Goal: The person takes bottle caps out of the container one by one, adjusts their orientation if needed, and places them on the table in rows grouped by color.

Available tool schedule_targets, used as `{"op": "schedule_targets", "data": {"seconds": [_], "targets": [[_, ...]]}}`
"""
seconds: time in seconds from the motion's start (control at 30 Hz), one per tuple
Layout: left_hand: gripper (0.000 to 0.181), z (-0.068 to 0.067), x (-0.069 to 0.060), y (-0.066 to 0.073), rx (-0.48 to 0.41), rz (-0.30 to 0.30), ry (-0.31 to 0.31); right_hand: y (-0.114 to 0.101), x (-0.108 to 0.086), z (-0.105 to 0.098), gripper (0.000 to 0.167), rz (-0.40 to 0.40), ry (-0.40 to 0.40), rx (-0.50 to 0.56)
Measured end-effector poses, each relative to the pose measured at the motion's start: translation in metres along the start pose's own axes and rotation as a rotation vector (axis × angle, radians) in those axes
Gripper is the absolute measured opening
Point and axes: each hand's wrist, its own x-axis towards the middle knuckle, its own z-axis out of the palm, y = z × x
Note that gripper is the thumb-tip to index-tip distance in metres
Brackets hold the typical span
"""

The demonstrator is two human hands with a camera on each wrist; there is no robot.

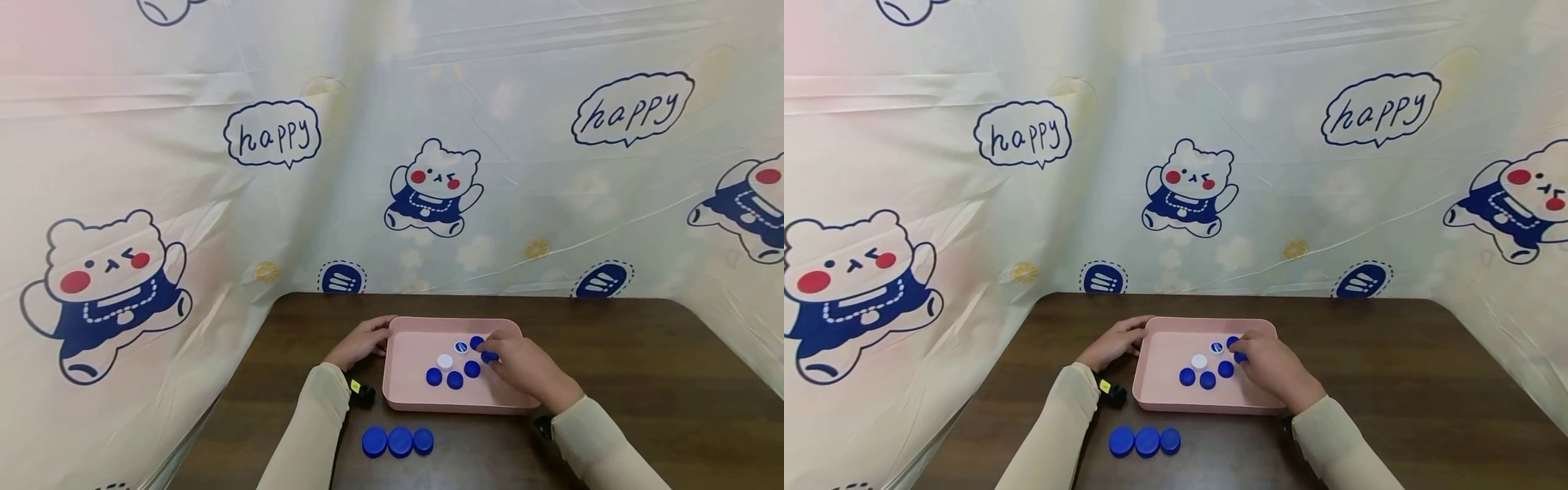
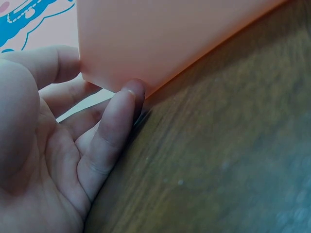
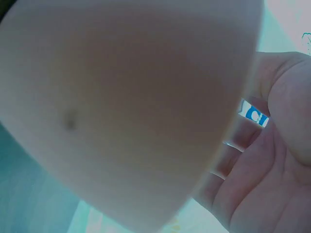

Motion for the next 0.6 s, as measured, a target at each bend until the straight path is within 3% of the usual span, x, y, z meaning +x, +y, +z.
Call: {"op": "schedule_targets", "data": {"seconds": [0.33,0.6], "targets": [[0.046,0.0,-0.001,0.007,-0.007,0.004,-0.021,-0.007,0.0,-0.002,0.03,-0.016,0.001,-0.025],[0.046,0.001,0.001,0.001,0.009,-0.013,0.006,-0.015,-0.003,-0.004,0.032,-0.017,0.007,-0.04]]}}
